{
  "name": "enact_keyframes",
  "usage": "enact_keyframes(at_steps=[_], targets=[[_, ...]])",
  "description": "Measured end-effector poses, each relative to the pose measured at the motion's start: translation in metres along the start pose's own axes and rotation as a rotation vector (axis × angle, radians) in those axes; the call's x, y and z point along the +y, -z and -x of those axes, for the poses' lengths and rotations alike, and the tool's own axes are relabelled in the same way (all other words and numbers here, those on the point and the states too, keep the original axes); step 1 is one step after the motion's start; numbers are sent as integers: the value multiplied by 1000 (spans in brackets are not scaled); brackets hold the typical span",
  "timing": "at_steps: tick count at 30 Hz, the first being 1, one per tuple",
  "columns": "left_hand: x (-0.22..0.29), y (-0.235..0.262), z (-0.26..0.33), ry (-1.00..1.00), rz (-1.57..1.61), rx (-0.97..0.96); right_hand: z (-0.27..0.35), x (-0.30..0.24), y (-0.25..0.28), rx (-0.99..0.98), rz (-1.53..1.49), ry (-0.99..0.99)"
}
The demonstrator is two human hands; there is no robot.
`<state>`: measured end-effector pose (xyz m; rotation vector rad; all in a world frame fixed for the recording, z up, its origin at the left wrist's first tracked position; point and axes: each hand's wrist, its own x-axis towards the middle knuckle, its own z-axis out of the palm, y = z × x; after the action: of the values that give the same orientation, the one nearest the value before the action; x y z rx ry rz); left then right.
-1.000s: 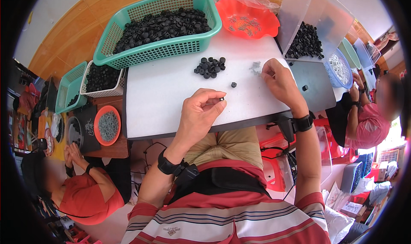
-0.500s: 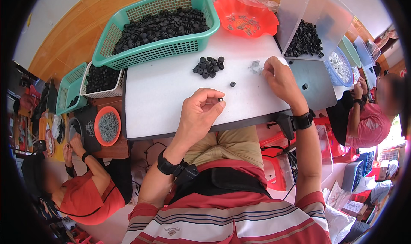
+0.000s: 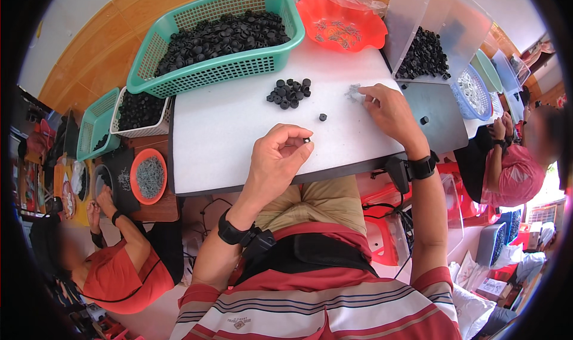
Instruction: Assembling small black plastic shoe components by hand at a production table.
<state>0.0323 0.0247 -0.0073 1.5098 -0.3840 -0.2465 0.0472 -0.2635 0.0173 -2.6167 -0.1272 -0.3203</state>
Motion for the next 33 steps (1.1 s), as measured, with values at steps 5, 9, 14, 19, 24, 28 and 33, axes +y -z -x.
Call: enact_keyframes(at_steps=[5, 9, 14, 19, 24, 28, 33], targets=[[-2, 1, 0, -27, 1, 5, -2, 3, 0, -4, 30, 93], [-1, 0, 1, -5, 24, 2, -2, 2, 2, -15, 22, 76], [0, 1, 1, 7, 16, -7, -2, 3, 3, -9, -16, -1], [0, 0, 1, 0, 15, -3, -2, 0, 4, -19, -7, -50], [0, 0, 1, -5, 12, -3, 0, -3, 5, 25, -14, -12], [-1, 0, 1, 4, 1, -2, 1, -15, 9, -36, -90, -24], [0, -2, 1, -2, -1, 1, 2, -24, 2, -81, -89, 52]])
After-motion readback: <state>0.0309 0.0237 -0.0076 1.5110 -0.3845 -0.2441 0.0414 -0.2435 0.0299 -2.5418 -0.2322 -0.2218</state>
